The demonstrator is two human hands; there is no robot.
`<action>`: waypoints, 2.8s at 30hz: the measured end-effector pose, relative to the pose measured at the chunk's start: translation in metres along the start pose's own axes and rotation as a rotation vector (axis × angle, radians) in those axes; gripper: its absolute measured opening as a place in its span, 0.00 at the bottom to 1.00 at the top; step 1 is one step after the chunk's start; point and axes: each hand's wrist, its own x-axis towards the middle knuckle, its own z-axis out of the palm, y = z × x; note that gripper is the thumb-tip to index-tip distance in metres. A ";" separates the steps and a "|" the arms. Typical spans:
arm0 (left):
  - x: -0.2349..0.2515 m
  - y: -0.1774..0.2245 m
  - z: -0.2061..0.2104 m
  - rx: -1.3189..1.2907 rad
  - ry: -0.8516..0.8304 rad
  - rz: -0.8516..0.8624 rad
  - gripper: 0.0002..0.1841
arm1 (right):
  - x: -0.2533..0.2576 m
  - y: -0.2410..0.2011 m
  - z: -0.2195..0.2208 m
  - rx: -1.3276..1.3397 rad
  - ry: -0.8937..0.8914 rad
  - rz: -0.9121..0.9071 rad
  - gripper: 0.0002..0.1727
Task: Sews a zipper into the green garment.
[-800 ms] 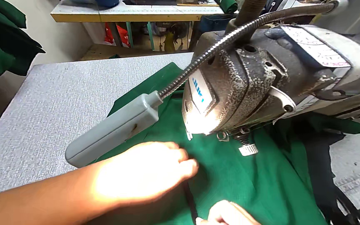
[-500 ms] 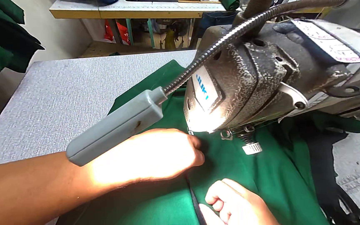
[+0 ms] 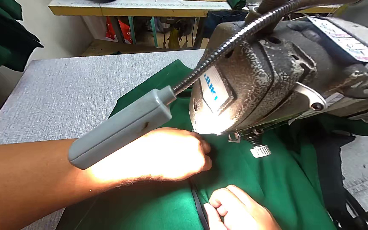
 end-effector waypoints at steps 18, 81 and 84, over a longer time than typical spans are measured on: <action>-0.013 -0.003 0.024 0.196 0.216 0.179 0.13 | -0.007 0.002 0.000 0.015 -0.025 -0.022 0.12; -0.023 0.057 0.069 0.143 0.383 -0.656 0.49 | 0.063 0.087 -0.021 -0.290 -0.180 -0.814 0.48; -0.027 0.058 0.080 0.054 0.374 -0.712 0.49 | 0.064 0.091 -0.020 -0.275 -0.180 -0.819 0.48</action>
